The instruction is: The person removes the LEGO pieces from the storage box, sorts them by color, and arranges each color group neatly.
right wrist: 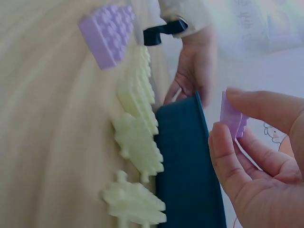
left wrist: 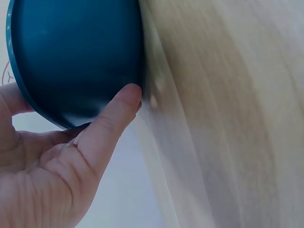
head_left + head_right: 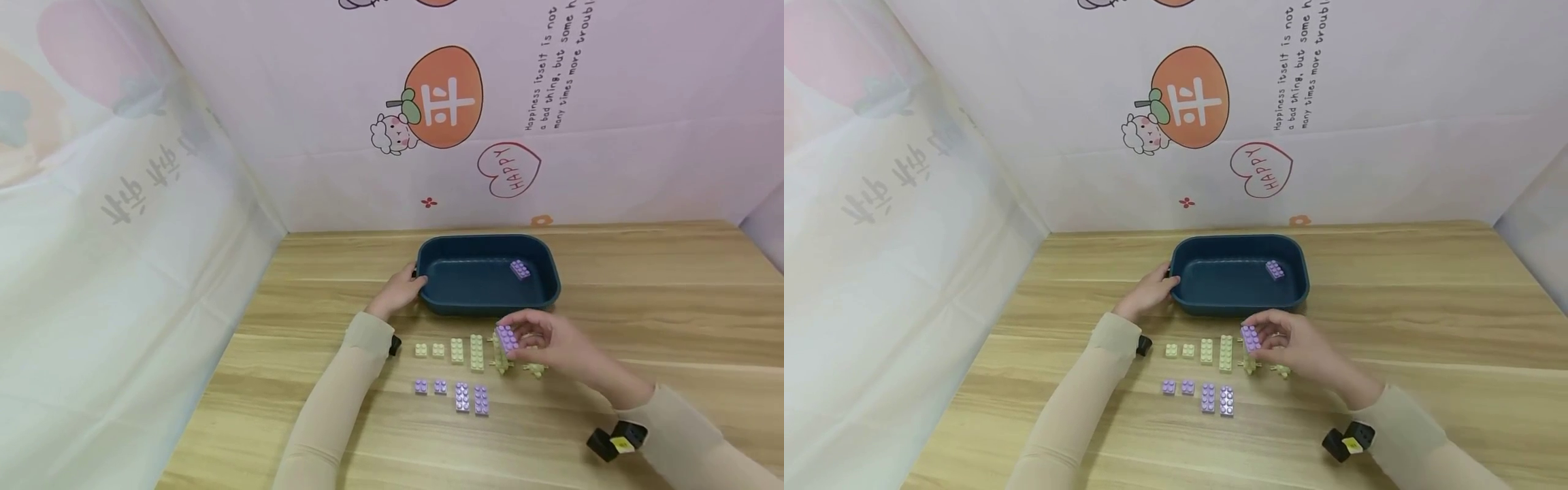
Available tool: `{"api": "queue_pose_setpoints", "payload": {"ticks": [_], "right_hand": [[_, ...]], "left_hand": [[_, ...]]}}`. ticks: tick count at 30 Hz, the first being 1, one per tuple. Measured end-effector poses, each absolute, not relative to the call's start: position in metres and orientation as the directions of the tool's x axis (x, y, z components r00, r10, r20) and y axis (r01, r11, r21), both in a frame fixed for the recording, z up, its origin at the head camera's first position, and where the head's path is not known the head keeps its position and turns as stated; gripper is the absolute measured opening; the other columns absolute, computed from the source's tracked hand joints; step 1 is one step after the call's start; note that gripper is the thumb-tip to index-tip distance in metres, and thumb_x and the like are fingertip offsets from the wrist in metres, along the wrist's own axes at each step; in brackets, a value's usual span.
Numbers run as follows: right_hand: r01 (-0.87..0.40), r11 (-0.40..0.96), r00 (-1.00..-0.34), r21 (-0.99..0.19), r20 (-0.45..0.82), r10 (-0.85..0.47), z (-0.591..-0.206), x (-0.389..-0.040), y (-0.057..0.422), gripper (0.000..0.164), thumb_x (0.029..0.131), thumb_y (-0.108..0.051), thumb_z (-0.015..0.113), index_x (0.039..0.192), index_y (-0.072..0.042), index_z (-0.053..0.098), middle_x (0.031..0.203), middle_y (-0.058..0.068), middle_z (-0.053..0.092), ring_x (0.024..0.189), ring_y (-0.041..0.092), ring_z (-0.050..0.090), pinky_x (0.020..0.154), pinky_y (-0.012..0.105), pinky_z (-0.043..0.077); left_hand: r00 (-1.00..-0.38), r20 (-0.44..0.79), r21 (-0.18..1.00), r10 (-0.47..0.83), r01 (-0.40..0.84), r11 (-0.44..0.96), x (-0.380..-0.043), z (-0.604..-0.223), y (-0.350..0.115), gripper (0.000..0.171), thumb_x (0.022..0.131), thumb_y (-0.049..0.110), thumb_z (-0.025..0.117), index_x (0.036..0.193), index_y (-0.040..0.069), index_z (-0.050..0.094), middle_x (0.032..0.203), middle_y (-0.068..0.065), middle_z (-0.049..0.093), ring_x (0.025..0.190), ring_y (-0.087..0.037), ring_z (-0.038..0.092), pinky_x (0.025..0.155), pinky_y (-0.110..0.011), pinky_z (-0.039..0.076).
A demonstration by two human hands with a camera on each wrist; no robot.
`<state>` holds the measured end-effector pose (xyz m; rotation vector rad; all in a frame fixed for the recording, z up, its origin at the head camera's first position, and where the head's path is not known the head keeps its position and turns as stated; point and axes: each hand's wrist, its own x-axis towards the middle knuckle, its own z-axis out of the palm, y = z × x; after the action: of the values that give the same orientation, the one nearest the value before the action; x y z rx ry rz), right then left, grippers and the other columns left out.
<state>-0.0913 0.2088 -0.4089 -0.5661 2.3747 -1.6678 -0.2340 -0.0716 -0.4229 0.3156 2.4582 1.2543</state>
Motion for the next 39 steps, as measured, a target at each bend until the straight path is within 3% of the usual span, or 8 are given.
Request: {"api": "queue_pose_setpoints", "payload": {"ticks": [6, 13, 18, 23, 31, 39], "right_hand": [[-0.252, 0.309, -0.913, -0.917, 0.119, -0.391, -0.414, -0.080, 0.203, 0.045, 0.077, -0.003, 0.079, 0.118, 0.007, 0.061, 0.099, 0.014, 0.062, 0.087, 0.004, 0.058, 0.074, 0.019, 0.055], [-0.137, 0.329, -0.933, -0.934, 0.010, -0.360, -0.422, -0.074, 0.201, 0.049, 0.077, -0.005, 0.079, 0.121, 0.007, 0.059, 0.101, 0.016, 0.062, 0.087, 0.005, 0.059, 0.077, 0.020, 0.055], [-0.099, 0.373, -0.939, -0.923, -0.038, -0.343, -0.432, -0.063, 0.196, 0.049, 0.075, -0.008, 0.080, 0.119, 0.004, 0.061, 0.098, 0.013, 0.062, 0.086, 0.005, 0.059, 0.076, 0.020, 0.055], [-0.123, 0.403, -0.950, -0.907, -0.009, -0.311, -0.439, -0.052, 0.188, 0.047, 0.071, -0.006, 0.083, 0.113, 0.002, 0.063, 0.095, 0.011, 0.063, 0.083, 0.005, 0.060, 0.074, 0.022, 0.057], [-0.190, 0.425, -0.959, -0.885, 0.075, -0.273, -0.440, -0.041, 0.180, 0.046, 0.067, 0.002, 0.083, 0.110, 0.004, 0.066, 0.094, 0.009, 0.063, 0.078, 0.004, 0.060, 0.070, 0.022, 0.057], [-0.165, 0.423, -0.966, -0.891, 0.059, -0.253, -0.448, -0.030, 0.176, 0.046, 0.064, 0.002, 0.085, 0.107, 0.005, 0.066, 0.086, 0.008, 0.057, 0.074, 0.004, 0.055, 0.065, 0.021, 0.056]], "left_hand": [[-0.915, -0.208, 0.846, 0.346, 0.009, 0.533, -0.235, -0.424, -0.071, 0.052, 0.103, 0.022, 0.041, 0.152, 0.010, 0.030, 0.146, -0.015, 0.047, 0.121, -0.026, 0.055, 0.097, -0.040, 0.049], [-0.930, -0.183, 0.886, 0.320, -0.015, 0.464, -0.236, -0.425, -0.071, 0.049, 0.101, 0.016, 0.045, 0.149, 0.007, 0.036, 0.137, -0.019, 0.053, 0.104, -0.024, 0.059, 0.085, -0.038, 0.055], [-0.928, -0.182, 0.905, 0.324, -0.030, 0.424, -0.236, -0.427, -0.071, 0.050, 0.101, 0.015, 0.046, 0.149, 0.008, 0.035, 0.136, -0.019, 0.054, 0.100, -0.022, 0.059, 0.084, -0.039, 0.055], [-0.931, -0.177, 0.916, 0.320, -0.037, 0.400, -0.238, -0.427, -0.071, 0.049, 0.100, 0.014, 0.048, 0.147, 0.009, 0.038, 0.133, -0.020, 0.055, 0.099, -0.022, 0.060, 0.082, -0.038, 0.056], [-0.929, -0.179, 0.917, 0.324, -0.038, 0.397, -0.239, -0.427, -0.071, 0.047, 0.101, 0.014, 0.047, 0.146, 0.009, 0.039, 0.135, -0.019, 0.054, 0.107, -0.024, 0.060, 0.085, -0.037, 0.055], [-0.927, -0.187, 0.922, 0.325, -0.051, 0.385, -0.237, -0.427, -0.071, 0.048, 0.101, 0.013, 0.048, 0.147, 0.009, 0.038, 0.137, -0.020, 0.053, 0.113, -0.028, 0.059, 0.087, -0.039, 0.056]]}}
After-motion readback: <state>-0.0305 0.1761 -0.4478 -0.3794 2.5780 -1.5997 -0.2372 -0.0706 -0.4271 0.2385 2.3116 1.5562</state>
